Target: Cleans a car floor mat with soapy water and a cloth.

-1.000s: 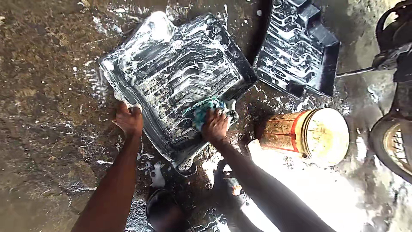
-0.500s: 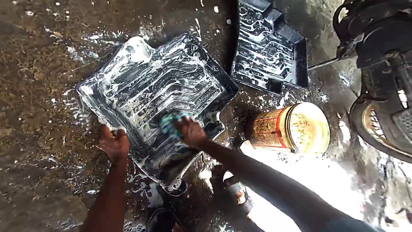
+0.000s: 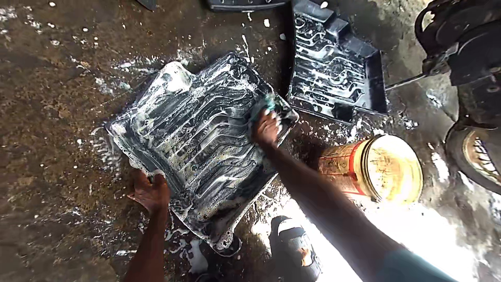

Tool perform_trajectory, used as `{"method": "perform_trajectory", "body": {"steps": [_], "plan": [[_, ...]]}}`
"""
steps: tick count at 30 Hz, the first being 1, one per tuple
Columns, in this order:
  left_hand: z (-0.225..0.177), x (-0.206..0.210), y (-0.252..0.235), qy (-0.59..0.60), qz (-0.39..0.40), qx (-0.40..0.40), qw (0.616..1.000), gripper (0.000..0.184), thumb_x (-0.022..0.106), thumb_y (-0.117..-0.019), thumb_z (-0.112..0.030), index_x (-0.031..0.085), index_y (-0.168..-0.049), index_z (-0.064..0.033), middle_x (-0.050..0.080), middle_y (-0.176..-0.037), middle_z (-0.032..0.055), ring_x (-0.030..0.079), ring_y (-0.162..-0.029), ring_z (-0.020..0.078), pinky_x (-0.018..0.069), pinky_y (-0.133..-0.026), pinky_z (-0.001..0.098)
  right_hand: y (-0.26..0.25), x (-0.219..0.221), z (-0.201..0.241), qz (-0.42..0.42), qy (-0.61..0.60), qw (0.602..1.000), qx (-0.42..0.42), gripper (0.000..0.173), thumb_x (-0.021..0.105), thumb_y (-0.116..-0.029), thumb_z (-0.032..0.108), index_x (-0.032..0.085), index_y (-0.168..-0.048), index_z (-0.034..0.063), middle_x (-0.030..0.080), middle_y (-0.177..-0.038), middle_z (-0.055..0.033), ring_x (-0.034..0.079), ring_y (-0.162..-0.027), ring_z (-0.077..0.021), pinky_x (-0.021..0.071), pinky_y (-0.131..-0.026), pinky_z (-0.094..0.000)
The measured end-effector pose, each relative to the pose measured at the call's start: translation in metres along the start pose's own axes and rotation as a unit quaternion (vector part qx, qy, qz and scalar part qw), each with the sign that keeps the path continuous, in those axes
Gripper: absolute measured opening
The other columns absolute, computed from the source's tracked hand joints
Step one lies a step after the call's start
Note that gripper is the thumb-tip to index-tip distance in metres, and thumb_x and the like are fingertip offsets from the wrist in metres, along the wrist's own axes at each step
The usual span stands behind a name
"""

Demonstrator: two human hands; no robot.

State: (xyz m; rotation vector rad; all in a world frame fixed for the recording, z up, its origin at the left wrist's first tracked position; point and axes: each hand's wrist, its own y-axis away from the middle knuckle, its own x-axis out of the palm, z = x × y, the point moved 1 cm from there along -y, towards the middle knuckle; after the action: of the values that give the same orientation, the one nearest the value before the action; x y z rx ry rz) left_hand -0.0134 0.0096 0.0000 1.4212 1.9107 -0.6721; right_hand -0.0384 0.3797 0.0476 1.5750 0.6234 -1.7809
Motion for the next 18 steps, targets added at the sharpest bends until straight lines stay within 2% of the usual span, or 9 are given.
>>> {"method": "perform_trajectory", "body": {"steps": [1, 3, 6, 8, 10, 12, 15, 18], "plan": [[-0.003, -0.001, -0.001, 0.009, 0.011, -0.007, 1.0, 0.043, 0.061, -0.0977, -0.023, 0.061, -0.131, 0.0039, 0.067, -0.119, 0.03, 0.062, -0.116, 0.0474, 0.0333, -0.105, 0.0718, 0.023, 0.014, 0.024, -0.006, -0.03, 0.999, -0.02, 0.057, 0.063, -0.0936, 0.032, 0.052, -0.145, 0.0091, 0.052, -0.144, -0.0294, 0.06, -0.12, -0.0508, 0.0538, -0.082, -0.0677], [0.0, -0.002, 0.0, 0.012, 0.014, -0.007, 1.0, 0.042, 0.061, -0.0971, -0.024, 0.063, -0.129, 0.003, 0.069, -0.115, 0.0293, 0.064, -0.113, 0.0455, 0.0345, -0.103, 0.0719, 0.091, 0.038, 0.078, 0.032, -0.072, 0.994, -0.076, 0.052, 0.065, -0.0923, 0.028, 0.056, -0.142, 0.0118, 0.052, -0.145, -0.0273, 0.063, -0.116, -0.0483, 0.0572, -0.077, -0.0626], [0.005, -0.001, -0.001, 0.025, 0.015, 0.008, 1.0, 0.042, 0.061, -0.0972, -0.023, 0.062, -0.131, 0.0025, 0.068, -0.118, 0.0293, 0.063, -0.115, 0.047, 0.0356, -0.102, 0.0727, 0.186, 0.054, 0.154, 0.124, -0.106, 0.962, -0.219, 0.057, 0.07, -0.0904, 0.026, 0.056, -0.144, 0.0119, 0.051, -0.148, -0.0241, 0.058, -0.124, -0.0458, 0.057, -0.081, -0.0601], [0.012, -0.003, -0.005, 0.036, 0.011, 0.016, 0.999, 0.043, 0.063, -0.0967, -0.021, 0.061, -0.132, 0.0032, 0.068, -0.119, 0.0299, 0.063, -0.115, 0.0473, 0.04, -0.101, 0.07, 0.203, 0.062, 0.171, 0.172, -0.127, 0.922, -0.324, 0.052, 0.072, -0.0908, 0.022, 0.06, -0.141, 0.0166, 0.05, -0.151, -0.0185, 0.055, -0.128, -0.0434, 0.0552, -0.086, -0.0605], [0.012, -0.007, -0.004, 0.044, 0.013, 0.012, 0.999, 0.044, 0.063, -0.0966, -0.018, 0.06, -0.134, 0.0048, 0.067, -0.119, 0.0317, 0.064, -0.115, 0.0484, 0.0419, -0.101, 0.0685, 0.173, 0.065, 0.153, 0.16, -0.105, 0.887, -0.42, 0.056, 0.078, -0.0859, 0.018, 0.064, -0.14, 0.0223, 0.052, -0.153, -0.0157, 0.054, -0.132, -0.0422, 0.0545, -0.089, -0.0608], [0.008, -0.009, -0.003, 0.045, 0.017, 0.004, 0.999, 0.045, 0.064, -0.0967, -0.017, 0.059, -0.135, 0.0067, 0.065, -0.122, 0.0335, 0.061, -0.118, 0.05, 0.0402, -0.104, 0.0678, 0.114, 0.051, 0.122, 0.125, -0.062, 0.894, -0.426, 0.06, 0.08, -0.084, 0.014, 0.064, -0.141, 0.0217, 0.05, -0.155, -0.0188, 0.052, -0.135, -0.0456, 0.0521, -0.091, -0.0645], [0.007, -0.009, -0.002, 0.036, 0.014, -0.005, 0.999, 0.048, 0.065, -0.096, -0.018, 0.059, -0.135, 0.008, 0.064, -0.125, 0.0335, 0.059, -0.122, 0.0497, 0.0368, -0.109, 0.0661, 0.001, 0.022, 0.068, 0.064, -0.004, 0.952, -0.298, 0.064, 0.077, -0.0863, 0.018, 0.056, -0.147, 0.0198, 0.047, -0.153, -0.0253, 0.052, -0.133, -0.0499, 0.0527, -0.09, -0.0676], [0.008, -0.005, 0.0, 0.029, 0.007, 0.0, 1.0, 0.048, 0.065, -0.0948, -0.019, 0.06, -0.133, 0.0091, 0.065, -0.123, 0.0337, 0.06, -0.119, 0.0508, 0.0332, -0.109, 0.0684, -0.086, -0.007, 0.027, 0.011, -0.002, 0.99, -0.139, 0.057, 0.072, -0.0884, 0.023, 0.057, -0.143, 0.0148, 0.047, -0.149, -0.03, 0.051, -0.13, -0.0544, 0.0517, -0.087, -0.0707]]}}
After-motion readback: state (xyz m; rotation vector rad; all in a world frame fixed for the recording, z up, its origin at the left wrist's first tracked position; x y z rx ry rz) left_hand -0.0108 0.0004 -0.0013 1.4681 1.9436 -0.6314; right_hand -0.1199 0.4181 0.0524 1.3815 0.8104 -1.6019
